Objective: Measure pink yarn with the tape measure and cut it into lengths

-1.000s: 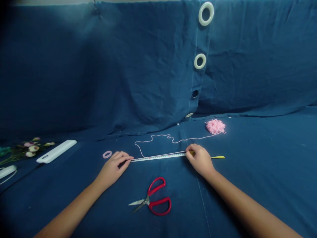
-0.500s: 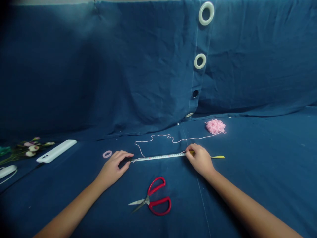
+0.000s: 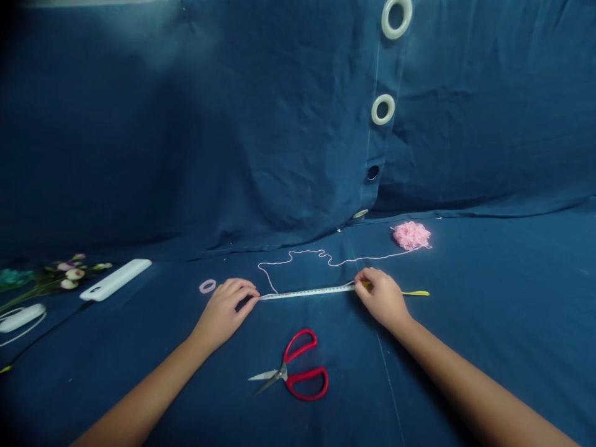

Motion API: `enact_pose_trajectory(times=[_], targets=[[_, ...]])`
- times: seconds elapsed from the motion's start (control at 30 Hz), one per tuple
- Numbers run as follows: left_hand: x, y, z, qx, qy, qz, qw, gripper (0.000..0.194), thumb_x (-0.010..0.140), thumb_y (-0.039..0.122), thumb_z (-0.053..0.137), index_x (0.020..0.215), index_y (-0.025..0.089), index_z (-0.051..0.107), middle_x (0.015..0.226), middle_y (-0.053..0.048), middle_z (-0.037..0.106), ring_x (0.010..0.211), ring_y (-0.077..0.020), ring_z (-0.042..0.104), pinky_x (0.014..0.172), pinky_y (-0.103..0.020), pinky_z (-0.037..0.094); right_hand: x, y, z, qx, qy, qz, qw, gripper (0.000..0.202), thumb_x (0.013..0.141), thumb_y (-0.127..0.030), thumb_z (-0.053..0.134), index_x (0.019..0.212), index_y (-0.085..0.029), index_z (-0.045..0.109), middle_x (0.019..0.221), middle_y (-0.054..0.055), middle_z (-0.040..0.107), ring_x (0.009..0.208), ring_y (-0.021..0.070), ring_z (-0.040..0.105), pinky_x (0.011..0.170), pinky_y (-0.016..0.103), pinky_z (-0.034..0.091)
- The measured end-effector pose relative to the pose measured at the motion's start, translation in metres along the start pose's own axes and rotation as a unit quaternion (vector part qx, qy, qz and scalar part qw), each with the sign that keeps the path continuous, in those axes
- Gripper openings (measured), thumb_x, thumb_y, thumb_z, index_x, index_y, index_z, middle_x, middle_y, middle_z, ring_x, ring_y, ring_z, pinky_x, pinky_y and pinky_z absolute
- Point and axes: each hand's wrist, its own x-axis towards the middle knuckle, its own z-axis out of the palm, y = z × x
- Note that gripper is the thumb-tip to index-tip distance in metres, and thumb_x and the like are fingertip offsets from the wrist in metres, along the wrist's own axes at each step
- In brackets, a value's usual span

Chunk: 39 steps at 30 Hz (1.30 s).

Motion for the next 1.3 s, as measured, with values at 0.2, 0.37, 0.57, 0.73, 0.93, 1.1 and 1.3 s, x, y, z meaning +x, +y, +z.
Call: enact_pose_trajectory(times=[0.2,0.37,0.57,0.73,0.93,1.1,1.3], targets=[[-0.0007,0.0031,-0.0049,-0.027,-0.011,-0.005,1.0,0.02,0.107,0.029,0.048,0.1,0.024,0.066,0.109,-0.003,0.069,0.108,-0.0228,0.06,0.091,-0.039,0.044,-0.0002,0.001,0.0001,0.003,-0.005,0.009,1.0,0.017,0.089,-0.034,0.055,0.085,-0.025,0.069,0.088,0.002,0.072,0.082,0.022,0.065,0.074,0.032,0.047],[-0.001,0.0032,-0.0038,-0.035,-0.028,-0.014,0.999,0.012,0.102,0.035,0.058,0.101,0.025,0.066,0.11,-0.003,0.069,0.109,-0.0238,0.059,0.091,-0.039,0.044,0.0002,-0.0006,-0.0004,-0.004,-0.003,0.002,1.0,0.017,0.088,-0.032,0.055,0.085,-0.025,0.069,0.088,0.002,0.072,0.083,0.022,0.066,0.076,0.033,0.047],[0.0004,0.0034,-0.0033,-0.024,-0.032,-0.016,0.999,0.016,0.103,0.034,0.056,0.097,0.026,0.068,0.107,-0.002,0.07,0.107,-0.024,0.06,0.09,-0.039,0.044,0.0006,0.0003,0.0001,-0.009,-0.004,0.0,1.0,0.017,0.088,-0.032,0.054,0.085,-0.024,0.069,0.087,0.002,0.072,0.083,0.0214,0.066,0.075,0.032,0.046],[0.0005,0.0033,-0.0043,-0.017,-0.026,-0.005,1.0,0.024,0.108,0.031,0.046,0.101,0.025,0.068,0.108,-0.003,0.071,0.108,-0.0234,0.06,0.091,-0.039,0.043,0.0009,0.0015,0.0008,-0.01,-0.004,0.006,1.0,0.017,0.088,-0.033,0.055,0.085,-0.025,0.069,0.087,0.001,0.072,0.082,0.0209,0.066,0.074,0.031,0.046],[0.0012,0.0026,-0.0039,-0.009,-0.034,-0.02,0.999,0.026,0.109,0.031,0.042,0.102,0.024,0.067,0.106,-0.004,0.072,0.105,-0.0236,0.061,0.09,-0.04,0.044,0.0004,0.0013,0.0008,-0.012,-0.003,0.002,1.0,0.018,0.089,-0.033,0.054,0.086,-0.025,0.07,0.088,0.002,0.072,0.082,0.0214,0.066,0.074,0.031,0.047],[0.0008,-0.0019,-0.0018,-0.018,0.002,-0.043,0.999,0.026,0.108,0.034,0.044,0.105,0.024,0.068,0.106,-0.004,0.072,0.104,-0.0237,0.062,0.091,-0.04,0.045,0.0001,-0.0003,-0.0002,-0.013,-0.001,-0.007,1.0,0.018,0.09,-0.033,0.054,0.083,-0.025,0.068,0.086,0.002,0.071,0.082,0.0216,0.065,0.074,0.032,0.046],[-0.0007,-0.0056,-0.0004,-0.062,0.012,-0.038,0.997,0.024,0.108,0.033,0.045,0.107,0.025,0.068,0.106,-0.004,0.071,0.104,-0.0235,0.062,0.092,-0.039,0.048,0.0007,-0.0012,-0.0012,-0.012,-0.01,0.0,1.0,0.017,0.089,-0.032,0.054,0.085,-0.025,0.069,0.088,0.002,0.072,0.083,0.0226,0.065,0.075,0.033,0.046]])
